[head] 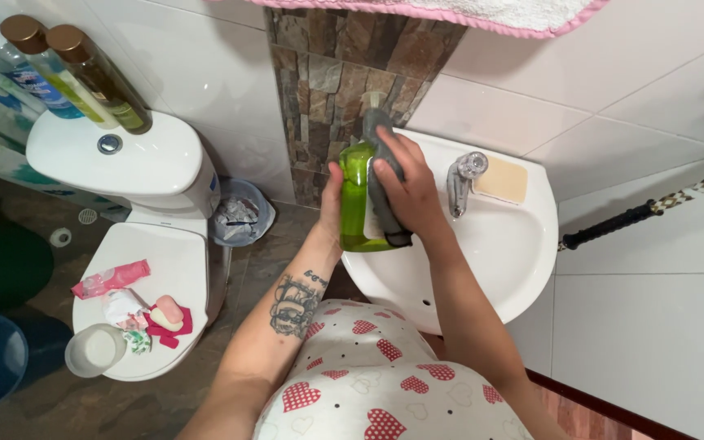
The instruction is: The person refills a clear soap dispenser with liquid soap from a green refill pouch, then wipes the dispenser with a cloth. The task occurs in a bathroom with a sink, toilet, and various toiletries visible.
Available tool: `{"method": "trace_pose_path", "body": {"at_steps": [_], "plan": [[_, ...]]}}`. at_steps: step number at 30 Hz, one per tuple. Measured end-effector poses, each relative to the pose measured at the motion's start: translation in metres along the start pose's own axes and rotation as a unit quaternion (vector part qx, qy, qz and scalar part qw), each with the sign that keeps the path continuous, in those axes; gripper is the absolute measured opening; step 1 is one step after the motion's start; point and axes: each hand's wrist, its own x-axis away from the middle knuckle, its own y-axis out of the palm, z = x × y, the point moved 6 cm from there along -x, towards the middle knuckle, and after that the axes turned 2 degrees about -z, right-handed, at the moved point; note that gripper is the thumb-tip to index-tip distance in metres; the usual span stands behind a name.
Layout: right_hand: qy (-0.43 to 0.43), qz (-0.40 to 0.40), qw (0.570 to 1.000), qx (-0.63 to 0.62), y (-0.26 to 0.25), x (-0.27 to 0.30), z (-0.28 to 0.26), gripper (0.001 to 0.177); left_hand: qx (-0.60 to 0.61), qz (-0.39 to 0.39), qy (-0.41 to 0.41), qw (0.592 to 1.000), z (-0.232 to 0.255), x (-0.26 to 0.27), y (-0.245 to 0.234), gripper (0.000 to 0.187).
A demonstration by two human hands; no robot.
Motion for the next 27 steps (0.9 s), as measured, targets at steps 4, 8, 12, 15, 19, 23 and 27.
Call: {"method": "trace_pose_path", "body": {"at_steps": [4,8,12,15,19,23,27], "plan": [[-0.031,-0.011,0.998,0.044,0.011,0.01,-0.001,0.046,-0.021,-0.001,0.014,1.0,0.008,0.002,0.007,0.096],[-0.106,-0.036,0.977,0.179,0.025,0.027,-0.015,0.043,-0.103,0.085,-0.006,0.991,0.016,-0.001,-0.004,0.102],[-0.144,-0.052,0.972,0.178,0.032,0.046,-0.015,0.039,0.01,0.026,-0.011,1.0,0.014,-0.01,-0.015,0.104],[-0.119,-0.017,0.988,0.099,0.029,0.043,0.005,0.049,-0.106,0.019,0.006,0.994,0.018,-0.005,-0.003,0.106],[-0.035,0.03,0.998,-0.034,0.014,0.025,0.05,0.062,-0.097,-0.018,-0.036,0.994,-0.003,-0.006,-0.02,0.106],[0.105,0.039,0.944,-0.31,0.006,0.012,0.074,0.055,-0.023,-0.007,-0.065,0.998,-0.017,-0.005,-0.037,0.093],[0.143,0.122,0.957,-0.22,-0.013,0.007,0.184,0.05,0.032,-0.059,-0.092,0.994,-0.009,0.005,-0.003,0.077]]}}
